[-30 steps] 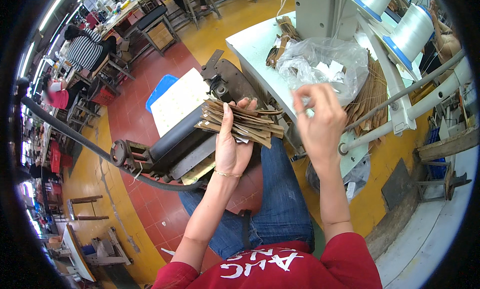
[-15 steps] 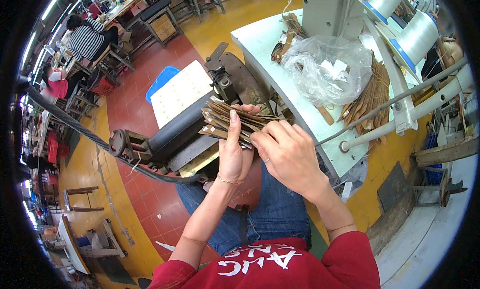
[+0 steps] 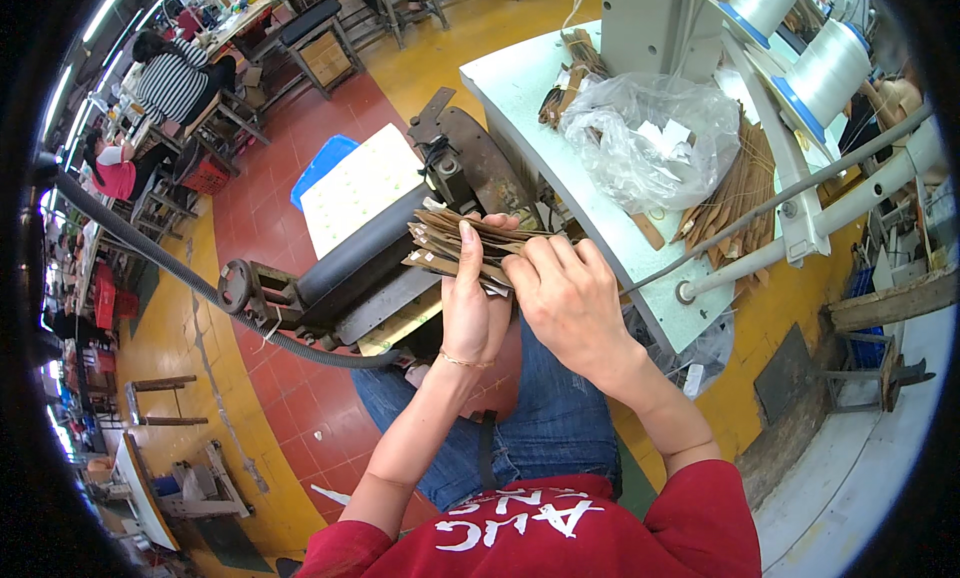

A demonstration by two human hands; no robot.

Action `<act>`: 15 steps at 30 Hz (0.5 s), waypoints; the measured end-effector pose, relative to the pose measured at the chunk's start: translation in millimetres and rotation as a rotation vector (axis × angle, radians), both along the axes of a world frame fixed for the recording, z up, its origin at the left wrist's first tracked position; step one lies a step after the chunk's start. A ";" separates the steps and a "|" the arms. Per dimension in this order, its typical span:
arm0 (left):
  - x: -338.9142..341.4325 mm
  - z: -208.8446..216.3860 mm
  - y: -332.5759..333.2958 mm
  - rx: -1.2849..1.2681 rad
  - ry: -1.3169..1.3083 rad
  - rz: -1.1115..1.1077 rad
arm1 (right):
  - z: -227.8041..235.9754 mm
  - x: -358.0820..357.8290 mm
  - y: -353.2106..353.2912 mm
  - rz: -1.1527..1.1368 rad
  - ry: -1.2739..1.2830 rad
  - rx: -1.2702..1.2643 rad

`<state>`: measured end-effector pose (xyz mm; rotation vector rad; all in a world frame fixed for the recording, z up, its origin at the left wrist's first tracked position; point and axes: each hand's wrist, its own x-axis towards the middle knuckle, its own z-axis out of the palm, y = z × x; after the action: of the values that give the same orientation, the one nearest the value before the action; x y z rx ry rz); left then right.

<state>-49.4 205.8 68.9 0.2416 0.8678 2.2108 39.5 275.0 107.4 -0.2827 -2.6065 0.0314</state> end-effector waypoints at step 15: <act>-23.1 -12.0 -13.3 0.088 -0.404 -0.034 | 25.6 9.7 102.7 -0.782 0.134 0.085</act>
<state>-72.5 192.5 57.0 -0.1458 0.5408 2.1628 49.2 377.7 133.0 -1.1913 -2.1920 -0.3169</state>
